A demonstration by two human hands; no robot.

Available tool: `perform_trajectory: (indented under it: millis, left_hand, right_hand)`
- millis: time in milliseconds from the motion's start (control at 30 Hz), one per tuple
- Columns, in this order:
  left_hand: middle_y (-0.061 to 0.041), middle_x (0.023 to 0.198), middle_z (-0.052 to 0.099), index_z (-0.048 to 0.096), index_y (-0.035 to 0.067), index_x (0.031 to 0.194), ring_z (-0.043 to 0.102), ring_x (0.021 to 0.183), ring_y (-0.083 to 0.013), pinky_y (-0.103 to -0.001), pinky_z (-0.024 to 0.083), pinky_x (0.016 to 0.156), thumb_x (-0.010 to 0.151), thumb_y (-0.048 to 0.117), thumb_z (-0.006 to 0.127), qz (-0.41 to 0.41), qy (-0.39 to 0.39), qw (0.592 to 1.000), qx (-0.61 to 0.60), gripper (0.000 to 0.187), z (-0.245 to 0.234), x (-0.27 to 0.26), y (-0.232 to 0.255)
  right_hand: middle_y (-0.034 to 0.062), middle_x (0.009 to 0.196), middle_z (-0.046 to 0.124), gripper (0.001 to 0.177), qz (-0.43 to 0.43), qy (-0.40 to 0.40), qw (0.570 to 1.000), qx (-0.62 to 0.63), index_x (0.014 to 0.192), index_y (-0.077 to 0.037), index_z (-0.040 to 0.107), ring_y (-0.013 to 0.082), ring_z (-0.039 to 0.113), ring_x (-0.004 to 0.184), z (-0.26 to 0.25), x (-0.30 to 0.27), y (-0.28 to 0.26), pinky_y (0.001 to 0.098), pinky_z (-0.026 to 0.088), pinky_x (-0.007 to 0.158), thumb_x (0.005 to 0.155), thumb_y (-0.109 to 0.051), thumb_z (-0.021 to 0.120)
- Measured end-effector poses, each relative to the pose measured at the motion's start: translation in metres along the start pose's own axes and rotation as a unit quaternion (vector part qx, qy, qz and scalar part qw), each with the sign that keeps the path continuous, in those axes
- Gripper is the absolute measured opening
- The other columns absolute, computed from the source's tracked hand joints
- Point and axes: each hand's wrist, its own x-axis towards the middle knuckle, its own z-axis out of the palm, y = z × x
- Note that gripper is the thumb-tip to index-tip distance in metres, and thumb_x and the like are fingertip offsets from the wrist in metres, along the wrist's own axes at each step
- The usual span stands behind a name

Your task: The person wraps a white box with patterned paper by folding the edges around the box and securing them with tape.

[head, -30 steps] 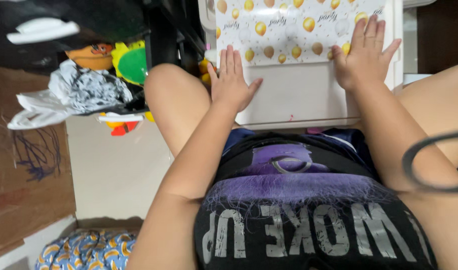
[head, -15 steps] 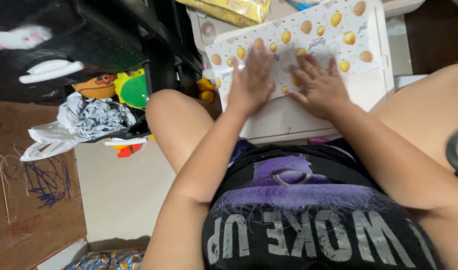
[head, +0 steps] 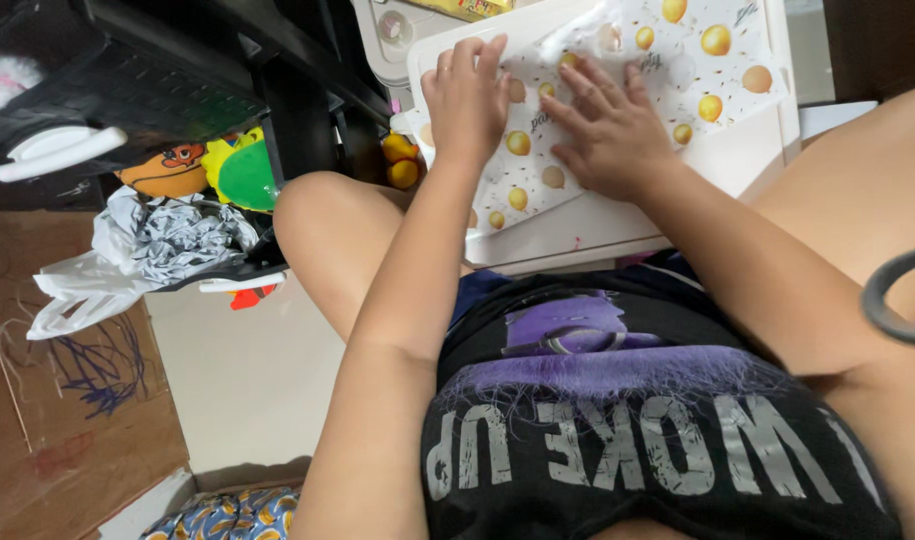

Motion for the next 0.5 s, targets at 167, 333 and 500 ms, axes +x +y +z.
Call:
perform_trajectory:
  millis: [167, 333, 500]
  left_hand:
    - [-0.001, 0.139, 0.057, 0.061, 0.018, 0.137, 0.049, 0.134, -0.0228, -0.053, 0.034, 0.114, 0.095, 0.022, 0.063, -0.013, 0.033, 0.999, 0.030, 0.042, 0.016, -0.023, 0.019]
    - [-0.003, 0.162, 0.036, 0.042, 0.011, 0.154, 0.033, 0.150, -0.0253, -0.060, 0.023, 0.123, 0.102, 0.039, 0.055, 0.012, -0.024, 0.997, 0.076, 0.061, 0.020, -0.032, 0.024]
    - [-0.005, 0.171, 0.016, 0.023, 0.010, 0.163, 0.017, 0.157, -0.0275, -0.065, 0.011, 0.123, 0.097, 0.056, 0.055, 0.013, -0.140, 0.987, 0.084, 0.087, -0.009, -0.029, 0.029]
  right_hand:
    - [0.0177, 0.170, 0.035, 0.061, 0.015, -0.015, 1.000, 0.007, 0.159, -0.015, 0.048, 0.0341, 0.027, 0.159, 0.018, 0.016, 0.002, 0.0672, 0.008, 0.124, 0.104, -0.042, 0.054]
    - [0.0178, 0.172, 0.032, 0.058, 0.035, -0.023, 0.999, 0.019, 0.165, -0.016, 0.044, 0.0337, 0.025, 0.160, 0.032, 0.039, 0.022, 0.0668, 0.003, 0.125, 0.113, -0.041, 0.046]
    - [0.0201, 0.169, 0.031, 0.066, 0.136, -0.005, 0.990, 0.023, 0.160, -0.017, 0.043, 0.0352, 0.023, 0.155, 0.001, 0.039, 0.061, 0.0688, 0.003, 0.118, 0.105, -0.051, 0.052]
